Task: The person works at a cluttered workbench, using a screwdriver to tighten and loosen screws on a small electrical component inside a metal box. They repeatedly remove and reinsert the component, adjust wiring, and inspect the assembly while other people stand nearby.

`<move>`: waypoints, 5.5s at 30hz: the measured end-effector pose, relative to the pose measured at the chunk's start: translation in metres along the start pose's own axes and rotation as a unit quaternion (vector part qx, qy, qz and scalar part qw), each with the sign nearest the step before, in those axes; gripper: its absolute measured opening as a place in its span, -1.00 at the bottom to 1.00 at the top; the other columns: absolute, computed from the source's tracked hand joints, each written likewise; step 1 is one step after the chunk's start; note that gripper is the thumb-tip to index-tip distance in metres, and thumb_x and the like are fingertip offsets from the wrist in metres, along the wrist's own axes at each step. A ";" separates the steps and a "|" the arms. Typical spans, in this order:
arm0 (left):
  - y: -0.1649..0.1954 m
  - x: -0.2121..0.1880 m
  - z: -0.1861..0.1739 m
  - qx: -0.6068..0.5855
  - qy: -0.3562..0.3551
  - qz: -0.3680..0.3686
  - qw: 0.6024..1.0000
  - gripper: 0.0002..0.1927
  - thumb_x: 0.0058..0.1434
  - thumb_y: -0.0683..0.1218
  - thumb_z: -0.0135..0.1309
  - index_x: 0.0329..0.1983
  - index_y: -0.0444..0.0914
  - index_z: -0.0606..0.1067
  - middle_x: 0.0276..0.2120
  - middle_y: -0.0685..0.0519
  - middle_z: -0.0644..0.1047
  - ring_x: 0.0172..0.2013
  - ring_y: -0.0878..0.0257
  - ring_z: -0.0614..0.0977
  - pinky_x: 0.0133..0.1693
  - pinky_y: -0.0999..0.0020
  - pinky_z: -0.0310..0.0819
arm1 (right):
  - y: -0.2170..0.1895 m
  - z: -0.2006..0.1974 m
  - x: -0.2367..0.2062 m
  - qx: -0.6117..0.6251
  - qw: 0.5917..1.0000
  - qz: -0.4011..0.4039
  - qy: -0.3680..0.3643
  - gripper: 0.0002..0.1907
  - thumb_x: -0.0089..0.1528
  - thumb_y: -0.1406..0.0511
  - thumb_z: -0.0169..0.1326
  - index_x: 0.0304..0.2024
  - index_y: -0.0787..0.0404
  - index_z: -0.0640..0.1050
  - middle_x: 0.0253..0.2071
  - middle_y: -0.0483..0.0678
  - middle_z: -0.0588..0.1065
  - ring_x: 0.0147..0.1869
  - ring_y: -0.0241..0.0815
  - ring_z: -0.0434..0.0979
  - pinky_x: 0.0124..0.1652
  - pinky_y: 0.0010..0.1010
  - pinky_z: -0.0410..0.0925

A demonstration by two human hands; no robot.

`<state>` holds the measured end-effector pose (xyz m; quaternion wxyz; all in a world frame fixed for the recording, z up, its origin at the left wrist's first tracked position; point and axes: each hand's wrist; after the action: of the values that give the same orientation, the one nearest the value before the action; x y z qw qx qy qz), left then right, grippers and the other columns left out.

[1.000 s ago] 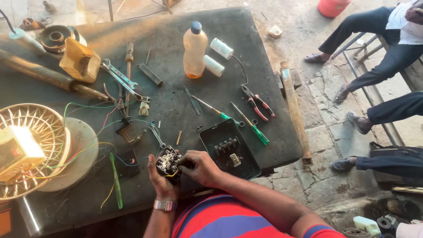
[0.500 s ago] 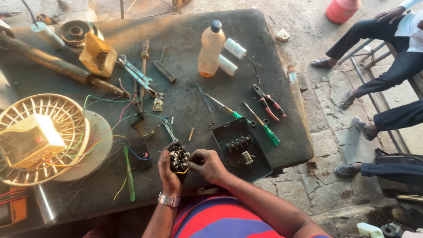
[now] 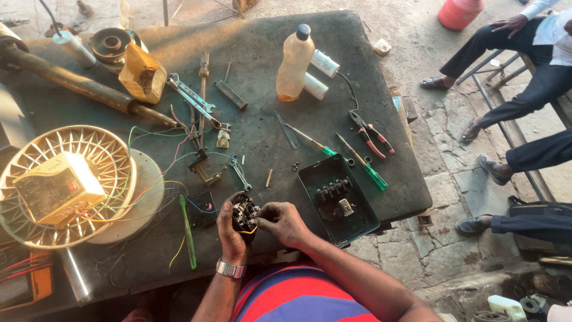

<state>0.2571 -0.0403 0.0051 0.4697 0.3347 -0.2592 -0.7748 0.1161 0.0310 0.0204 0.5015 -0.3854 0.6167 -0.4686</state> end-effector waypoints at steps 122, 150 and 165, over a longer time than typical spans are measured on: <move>-0.018 -0.009 -0.016 0.054 0.026 0.115 0.991 -0.60 0.56 0.08 -0.03 -0.01 -0.38 0.57 -0.13 0.10 0.58 -0.11 0.40 0.56 -0.01 0.42 0.47 | 0.012 -0.016 0.045 -0.058 0.992 -0.097 -0.056 -0.78 0.13 0.54 0.20 -0.17 0.36 0.54 -0.14 0.01 0.59 0.00 -0.25 0.61 0.00 -0.39 0.48; 0.000 0.008 -0.008 0.057 0.093 0.074 0.991 -0.63 0.44 0.12 0.00 -0.34 -0.23 0.50 -0.47 0.19 0.46 -0.48 0.44 0.46 -0.46 0.48 0.32 | -0.082 0.018 0.003 -0.240 0.928 -0.282 -0.046 -0.79 0.07 0.35 0.32 -0.24 0.22 0.66 -0.23 -0.03 0.63 -0.11 -0.07 0.63 -0.06 -0.30 0.42; 0.017 0.019 -0.019 0.151 0.045 0.099 0.982 -0.61 0.46 0.09 0.03 -0.45 -0.20 0.42 -0.50 0.25 0.38 -0.47 0.50 0.33 -0.44 0.50 0.21 | -0.077 0.045 0.004 -0.216 0.938 -0.271 0.013 -0.83 0.05 0.45 0.28 -0.30 0.24 0.63 -0.25 -0.06 0.63 -0.14 -0.15 0.67 -0.11 -0.35 0.49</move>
<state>0.2748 -0.0665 -0.0007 0.4993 0.4093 -0.3839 -0.6602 0.1598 -0.0015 0.0907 0.2523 -0.6307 0.5817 -0.4474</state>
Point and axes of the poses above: each hand's wrist, its own x-axis towards the middle knuckle, its own z-axis out of the palm, y = z × x
